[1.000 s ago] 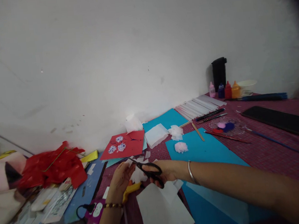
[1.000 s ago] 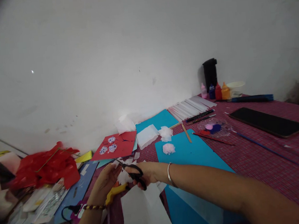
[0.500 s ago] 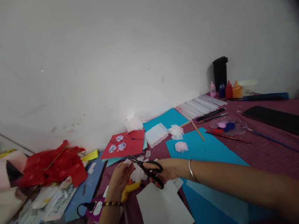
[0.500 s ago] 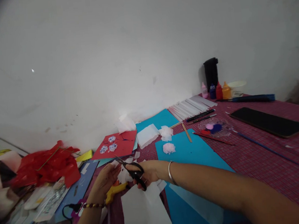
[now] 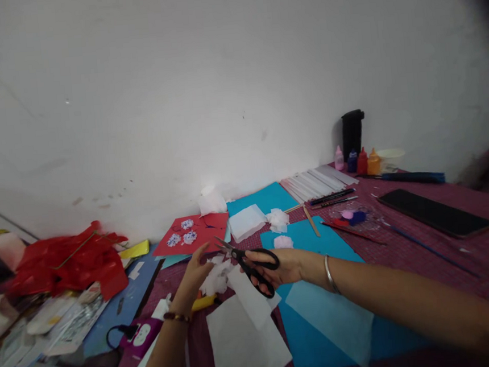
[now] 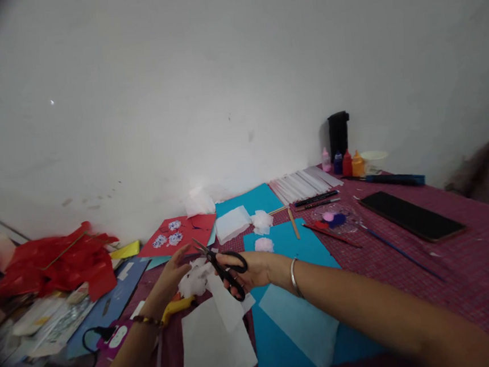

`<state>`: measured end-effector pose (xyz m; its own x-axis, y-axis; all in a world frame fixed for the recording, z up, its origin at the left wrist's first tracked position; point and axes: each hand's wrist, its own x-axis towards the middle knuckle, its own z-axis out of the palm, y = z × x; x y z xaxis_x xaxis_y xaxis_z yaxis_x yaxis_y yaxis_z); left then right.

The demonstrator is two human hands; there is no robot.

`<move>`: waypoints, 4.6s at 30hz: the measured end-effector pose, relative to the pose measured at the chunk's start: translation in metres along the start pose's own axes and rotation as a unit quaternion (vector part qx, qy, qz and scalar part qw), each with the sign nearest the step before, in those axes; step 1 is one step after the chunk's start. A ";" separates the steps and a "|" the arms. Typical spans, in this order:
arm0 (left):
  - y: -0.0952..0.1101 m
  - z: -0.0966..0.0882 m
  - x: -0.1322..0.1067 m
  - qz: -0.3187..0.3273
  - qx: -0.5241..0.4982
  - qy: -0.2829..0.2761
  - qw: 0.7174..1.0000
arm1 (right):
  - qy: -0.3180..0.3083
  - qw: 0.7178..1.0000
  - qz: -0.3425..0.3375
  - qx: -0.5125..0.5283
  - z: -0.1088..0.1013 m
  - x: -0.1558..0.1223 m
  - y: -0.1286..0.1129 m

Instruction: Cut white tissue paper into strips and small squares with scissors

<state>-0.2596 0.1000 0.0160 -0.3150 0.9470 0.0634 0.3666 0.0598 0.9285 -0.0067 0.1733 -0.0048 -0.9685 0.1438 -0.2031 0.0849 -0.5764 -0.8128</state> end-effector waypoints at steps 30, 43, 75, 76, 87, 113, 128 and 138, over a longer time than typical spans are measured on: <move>0.052 0.175 0.071 -0.134 0.030 -0.121 0.983 | 0.127 0.955 -0.264 0.055 -0.079 -0.193 0.012; 0.078 0.180 0.092 -0.051 0.170 0.021 0.984 | 0.168 0.934 -0.315 0.003 -0.082 -0.196 0.010; 0.076 0.198 -0.075 0.208 0.411 -0.223 0.859 | 0.215 0.931 -0.255 -0.151 -0.077 -0.193 0.022; 0.075 0.196 -0.081 0.214 0.407 -0.221 0.860 | 0.217 0.931 -0.251 -0.154 -0.077 -0.193 0.022; 0.048 0.189 -0.044 0.166 0.421 -0.267 0.851 | 0.239 0.932 -0.214 -0.170 -0.077 -0.188 0.024; 0.050 0.190 -0.037 0.128 0.479 -0.320 0.807 | 0.233 0.925 -0.242 -0.177 -0.073 -0.191 0.021; 0.077 0.152 -0.049 0.107 0.300 -0.301 0.899 | 0.238 0.918 -0.251 -0.193 -0.070 -0.195 0.019; 0.035 0.194 -0.191 0.295 0.519 -0.191 0.779 | 0.240 0.926 -0.224 -0.188 -0.067 -0.191 0.023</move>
<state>-0.0165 -0.0178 -0.0348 0.3878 0.9191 0.0696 0.9217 -0.3866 -0.0304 0.1960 0.1860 -0.0213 -0.7188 0.6930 0.0551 -0.1380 -0.0646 -0.9883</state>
